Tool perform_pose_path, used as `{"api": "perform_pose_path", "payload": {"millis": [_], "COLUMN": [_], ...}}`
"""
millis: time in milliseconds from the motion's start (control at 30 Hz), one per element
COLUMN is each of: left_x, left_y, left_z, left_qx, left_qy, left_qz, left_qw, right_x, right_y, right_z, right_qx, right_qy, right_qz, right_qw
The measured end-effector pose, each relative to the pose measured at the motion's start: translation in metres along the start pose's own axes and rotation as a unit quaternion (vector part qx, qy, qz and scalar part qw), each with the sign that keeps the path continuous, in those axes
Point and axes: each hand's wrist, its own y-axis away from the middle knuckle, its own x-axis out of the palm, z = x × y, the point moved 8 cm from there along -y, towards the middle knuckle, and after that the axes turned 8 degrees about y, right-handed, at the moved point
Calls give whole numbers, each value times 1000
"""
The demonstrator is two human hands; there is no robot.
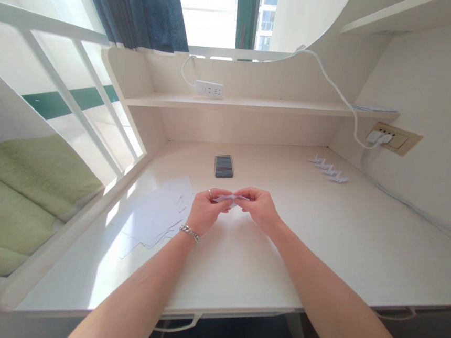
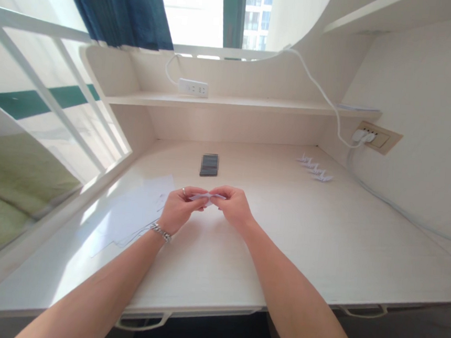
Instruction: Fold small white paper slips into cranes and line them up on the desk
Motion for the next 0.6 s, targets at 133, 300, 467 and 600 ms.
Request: {"api": "perform_pose_path", "payload": {"millis": [133,300,467,600], "left_x": [1,2,0,2], "left_y": [-1,-2,-2,-3], "left_z": [2,2,4,5], "left_qx": [2,2,11,7], "left_qy": [-15,-31,-49,-45], "left_qz": [15,26,28,46], "left_qw": [1000,999,998,998], "right_x": [5,7,7,8], "right_y": [2,3,3,3], "right_z": [-1,-1,-1,-3], "right_qx": [13,28,28,35], "right_qy": [-17,-26,-29,-33], "right_qz": [37,54,56,61], "right_qw": [999,998,998,997]}}
